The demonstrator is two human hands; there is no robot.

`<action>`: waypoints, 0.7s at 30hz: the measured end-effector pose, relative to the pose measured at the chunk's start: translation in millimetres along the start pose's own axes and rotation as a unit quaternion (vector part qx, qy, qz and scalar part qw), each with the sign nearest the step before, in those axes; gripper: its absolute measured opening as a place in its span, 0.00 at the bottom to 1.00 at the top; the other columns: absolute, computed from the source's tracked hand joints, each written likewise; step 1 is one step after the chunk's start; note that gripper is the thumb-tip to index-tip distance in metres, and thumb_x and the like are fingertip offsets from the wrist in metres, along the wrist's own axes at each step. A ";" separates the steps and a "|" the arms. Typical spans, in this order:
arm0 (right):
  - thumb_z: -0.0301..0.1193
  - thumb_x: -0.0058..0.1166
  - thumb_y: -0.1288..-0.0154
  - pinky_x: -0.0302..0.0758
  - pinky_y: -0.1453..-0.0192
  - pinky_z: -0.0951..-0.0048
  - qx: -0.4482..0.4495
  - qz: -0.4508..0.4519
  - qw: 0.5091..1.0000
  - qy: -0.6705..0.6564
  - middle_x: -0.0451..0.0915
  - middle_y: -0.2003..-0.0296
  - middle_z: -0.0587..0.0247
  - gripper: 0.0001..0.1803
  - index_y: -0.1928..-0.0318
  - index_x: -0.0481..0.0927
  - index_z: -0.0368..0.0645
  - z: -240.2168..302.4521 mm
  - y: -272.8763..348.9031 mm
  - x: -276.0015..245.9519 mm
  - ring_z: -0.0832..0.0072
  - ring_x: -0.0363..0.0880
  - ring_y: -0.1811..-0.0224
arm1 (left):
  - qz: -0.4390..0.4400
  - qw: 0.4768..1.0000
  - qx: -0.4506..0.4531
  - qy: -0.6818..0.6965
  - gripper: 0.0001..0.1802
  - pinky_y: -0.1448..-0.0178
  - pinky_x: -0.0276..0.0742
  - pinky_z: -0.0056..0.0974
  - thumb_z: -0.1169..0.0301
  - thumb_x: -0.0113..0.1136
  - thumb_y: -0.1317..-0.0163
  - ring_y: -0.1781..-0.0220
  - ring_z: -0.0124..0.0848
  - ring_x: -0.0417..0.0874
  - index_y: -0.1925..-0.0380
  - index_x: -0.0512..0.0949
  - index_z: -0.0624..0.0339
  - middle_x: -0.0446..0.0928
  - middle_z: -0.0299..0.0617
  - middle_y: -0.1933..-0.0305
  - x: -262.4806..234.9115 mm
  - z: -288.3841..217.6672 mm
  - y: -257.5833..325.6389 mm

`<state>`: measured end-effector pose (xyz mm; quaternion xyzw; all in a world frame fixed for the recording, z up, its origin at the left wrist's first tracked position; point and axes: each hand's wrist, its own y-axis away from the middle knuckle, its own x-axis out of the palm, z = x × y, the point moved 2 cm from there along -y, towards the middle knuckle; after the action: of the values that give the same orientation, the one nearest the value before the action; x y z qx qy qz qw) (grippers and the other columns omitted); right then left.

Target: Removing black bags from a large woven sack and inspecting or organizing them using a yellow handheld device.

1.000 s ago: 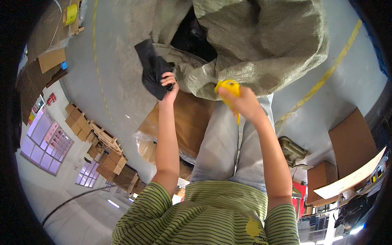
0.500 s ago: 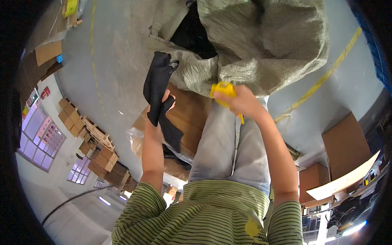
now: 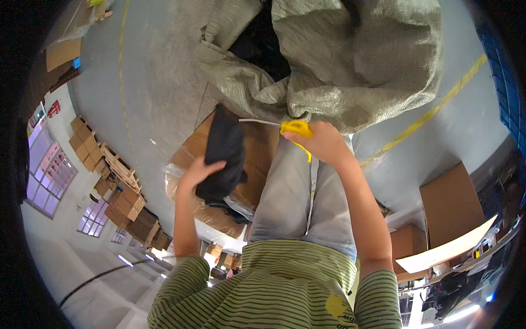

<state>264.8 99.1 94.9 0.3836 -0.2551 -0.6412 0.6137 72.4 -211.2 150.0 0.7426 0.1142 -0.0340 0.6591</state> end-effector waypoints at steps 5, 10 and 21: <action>0.55 0.55 0.44 0.70 0.76 0.78 0.103 0.172 0.958 -0.203 0.77 0.82 0.65 0.27 0.71 0.78 0.39 -8.7 7.1 2.4 0.80 0.75 0.81 | -0.056 0.946 -0.293 0.124 0.32 0.47 0.73 0.35 0.54 0.66 0.48 0.55 0.32 0.79 0.51 0.74 0.71 0.79 0.43 0.55 -12.4 99.9 162.2; 0.51 0.57 0.42 0.70 0.75 0.80 0.080 0.159 0.953 -0.247 0.76 0.81 0.67 0.24 0.70 0.78 0.39 -18.0 8.8 11.7 0.83 0.74 0.81 | -0.073 0.872 -0.416 -0.249 0.58 0.33 0.58 0.50 0.30 0.60 0.61 0.33 0.53 0.61 0.40 0.64 0.66 0.63 0.64 0.39 -7.6 215.1 183.5; 0.49 0.59 0.44 0.71 0.72 0.80 0.158 0.085 0.949 -0.261 0.78 0.77 0.68 0.24 0.62 0.81 0.39 -51.2 -5.6 14.7 0.83 0.74 0.77 | 0.065 0.697 0.041 0.713 0.37 0.32 0.61 0.41 0.58 0.57 0.39 0.34 0.46 0.63 0.39 0.56 0.74 0.59 0.62 0.36 59.0 -163.6 -238.4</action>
<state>303.4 92.8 58.3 0.2716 -0.5360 -0.6156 0.5099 62.3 -17.3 -72.2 0.5758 0.4999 0.5443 0.3497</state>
